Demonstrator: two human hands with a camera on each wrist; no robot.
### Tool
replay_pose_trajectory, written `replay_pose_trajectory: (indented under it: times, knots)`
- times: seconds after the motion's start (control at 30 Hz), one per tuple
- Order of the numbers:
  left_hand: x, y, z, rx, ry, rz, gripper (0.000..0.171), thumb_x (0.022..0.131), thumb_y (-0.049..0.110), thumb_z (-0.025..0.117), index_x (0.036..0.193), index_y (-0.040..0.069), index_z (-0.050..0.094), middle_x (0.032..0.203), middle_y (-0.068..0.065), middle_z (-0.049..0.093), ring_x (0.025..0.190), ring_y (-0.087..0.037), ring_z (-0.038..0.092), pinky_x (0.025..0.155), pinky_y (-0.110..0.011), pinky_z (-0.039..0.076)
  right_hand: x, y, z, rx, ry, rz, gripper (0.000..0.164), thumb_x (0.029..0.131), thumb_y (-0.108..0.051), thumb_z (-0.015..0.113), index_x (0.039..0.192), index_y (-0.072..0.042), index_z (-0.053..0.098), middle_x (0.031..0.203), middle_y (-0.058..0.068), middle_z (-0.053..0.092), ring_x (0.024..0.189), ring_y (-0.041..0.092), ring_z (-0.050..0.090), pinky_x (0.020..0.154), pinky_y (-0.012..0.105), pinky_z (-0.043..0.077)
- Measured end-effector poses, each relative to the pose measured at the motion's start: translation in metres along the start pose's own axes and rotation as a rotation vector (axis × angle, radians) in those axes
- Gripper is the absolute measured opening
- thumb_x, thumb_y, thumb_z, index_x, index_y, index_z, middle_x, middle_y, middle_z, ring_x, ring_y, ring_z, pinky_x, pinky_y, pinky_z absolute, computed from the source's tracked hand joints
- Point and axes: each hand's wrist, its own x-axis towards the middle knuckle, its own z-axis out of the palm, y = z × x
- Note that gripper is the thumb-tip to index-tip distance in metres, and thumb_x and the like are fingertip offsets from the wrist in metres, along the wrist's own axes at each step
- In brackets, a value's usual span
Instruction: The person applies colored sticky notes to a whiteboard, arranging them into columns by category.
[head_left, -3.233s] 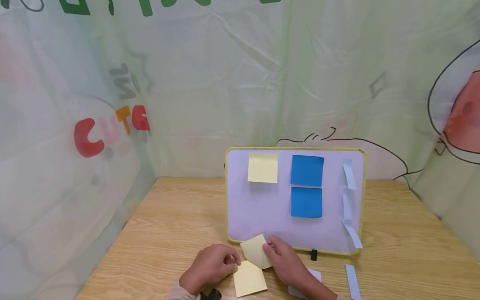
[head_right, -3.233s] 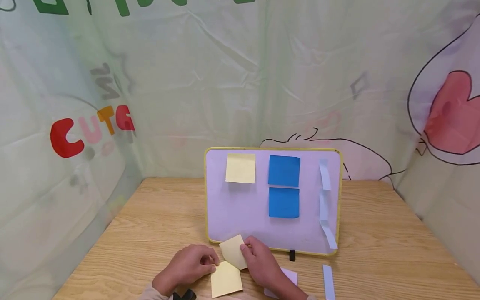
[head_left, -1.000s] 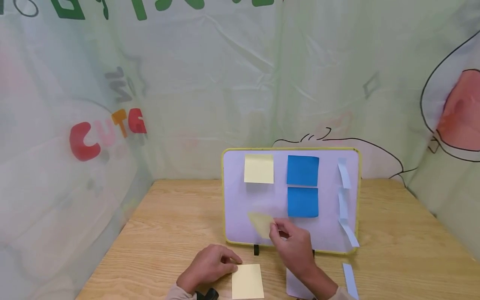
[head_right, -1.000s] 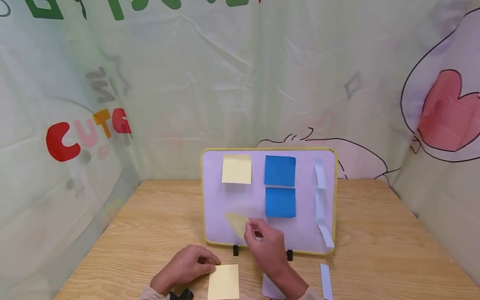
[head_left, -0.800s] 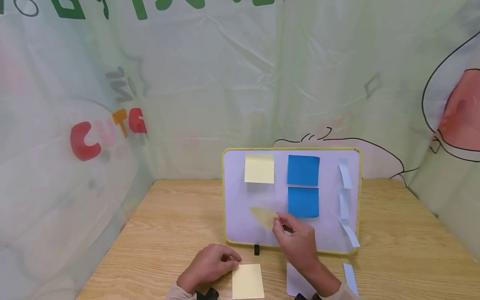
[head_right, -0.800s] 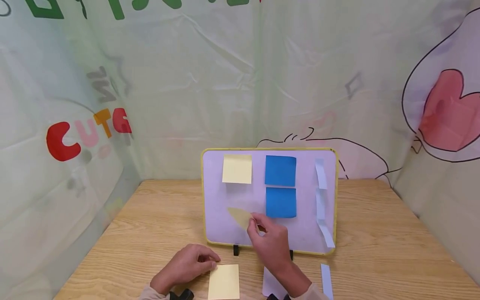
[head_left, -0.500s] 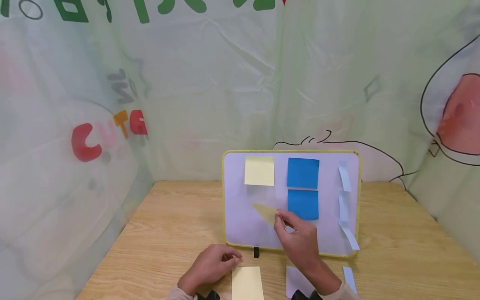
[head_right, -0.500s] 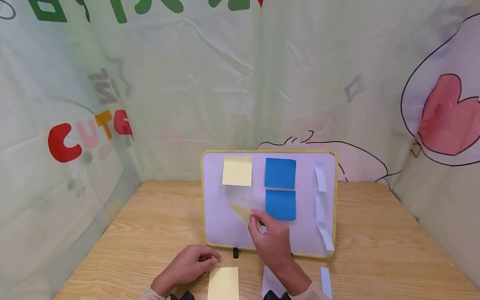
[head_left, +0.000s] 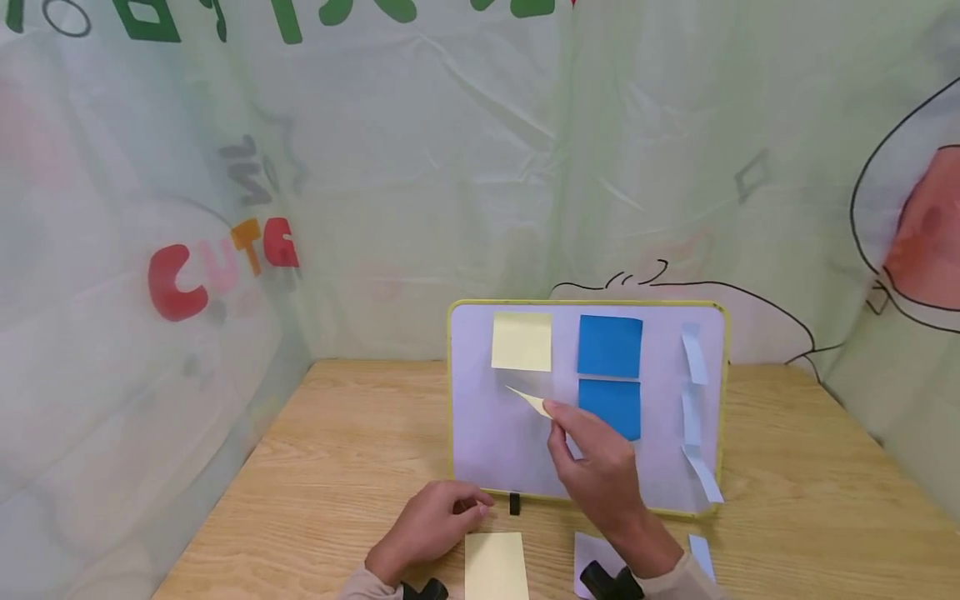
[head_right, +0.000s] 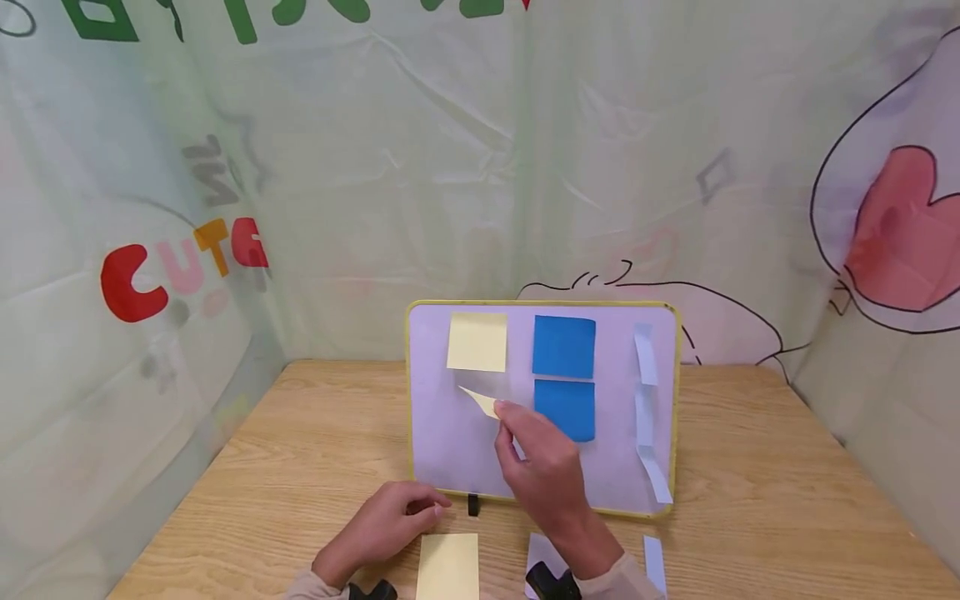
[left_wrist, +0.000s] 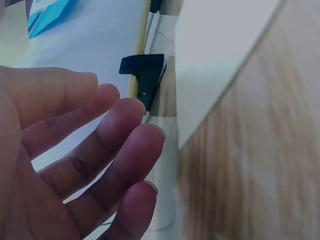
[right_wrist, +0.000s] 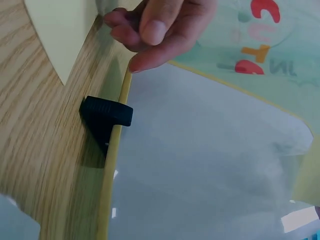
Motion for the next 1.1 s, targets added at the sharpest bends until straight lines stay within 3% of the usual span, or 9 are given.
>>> replay_pose_trajectory:
  times: [0.1,0.3,0.73,1.1]
  knots:
    - [0.003,0.003,0.0,-0.004,0.004,0.012,0.015,0.097,0.029,0.067,0.101,0.022,0.079,0.093,0.017,0.068,0.083,-0.001,0.06,0.074,-0.027,0.05,0.001,0.001,0.001,-0.028,0.017,-0.085,0.039,0.105,-0.028,0.051,0.107,0.002,0.075,0.104,0.014,0.075,0.087,0.03,0.074,0.07,0.041,0.056]
    - [0.008,0.005,-0.002,-0.004,0.015,0.037,0.015,0.097,0.027,0.067,0.101,0.02,0.079,0.094,0.017,0.068,0.085,-0.001,0.061,0.077,-0.028,0.05,0.003,0.003,0.008,-0.05,0.057,-0.203,0.033,0.103,-0.02,0.053,0.107,0.005,0.075,0.104,0.016,0.074,0.089,0.033,0.073,0.076,0.039,0.055]
    - [0.023,0.021,-0.017,-0.011,0.044,0.055,0.019,0.099,0.025,0.063,0.105,0.017,0.079,0.099,0.015,0.071,0.089,-0.002,0.063,0.081,-0.029,0.051,0.004,0.002,0.016,-0.102,0.042,-0.22,0.034,0.105,-0.02,0.051,0.11,0.004,0.075,0.111,0.016,0.073,0.096,0.033,0.072,0.076,0.047,0.056]
    - [0.034,0.028,-0.026,-0.103,0.061,0.061,0.02,0.1,0.022,0.062,0.11,0.013,0.077,0.103,0.004,0.073,0.087,-0.007,0.066,0.079,-0.029,0.053,0.003,0.002,0.022,-0.204,0.044,-0.246,0.036,0.105,-0.024,0.052,0.11,0.003,0.075,0.111,0.016,0.073,0.097,0.034,0.072,0.076,0.049,0.056]
